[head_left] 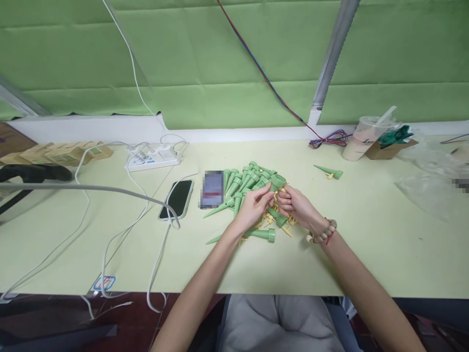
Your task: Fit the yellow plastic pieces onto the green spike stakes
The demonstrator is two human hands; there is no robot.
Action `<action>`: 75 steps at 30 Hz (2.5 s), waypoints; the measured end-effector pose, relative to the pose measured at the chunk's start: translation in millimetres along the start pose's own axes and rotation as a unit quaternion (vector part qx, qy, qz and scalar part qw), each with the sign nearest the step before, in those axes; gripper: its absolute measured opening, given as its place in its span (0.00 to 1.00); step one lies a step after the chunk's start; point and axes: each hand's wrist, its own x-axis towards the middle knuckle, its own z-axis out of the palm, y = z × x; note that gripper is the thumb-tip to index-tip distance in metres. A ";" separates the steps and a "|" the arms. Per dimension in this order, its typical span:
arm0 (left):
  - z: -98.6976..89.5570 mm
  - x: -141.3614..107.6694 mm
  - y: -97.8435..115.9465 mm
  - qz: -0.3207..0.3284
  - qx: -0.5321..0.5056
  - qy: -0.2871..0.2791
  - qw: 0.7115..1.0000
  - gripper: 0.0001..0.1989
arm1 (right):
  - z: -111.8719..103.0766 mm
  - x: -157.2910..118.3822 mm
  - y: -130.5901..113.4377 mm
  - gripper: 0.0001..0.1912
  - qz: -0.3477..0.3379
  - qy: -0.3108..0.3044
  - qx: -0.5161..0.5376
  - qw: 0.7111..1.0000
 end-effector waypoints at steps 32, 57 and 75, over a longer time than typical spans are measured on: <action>-6.6 4.5 0.4 0.035 -0.042 0.203 0.978 0.17 | -15.5 -0.5 7.6 0.15 -0.238 -0.016 -0.542 0.806; -6.6 5.2 -4.1 0.007 -0.114 0.189 0.975 0.16 | -5.1 1.6 8.0 0.10 -0.326 0.122 -0.341 0.873; 1.1 3.3 -8.2 0.040 -0.040 0.171 0.984 0.26 | -4.6 1.2 8.1 0.05 -0.428 0.268 -0.256 0.824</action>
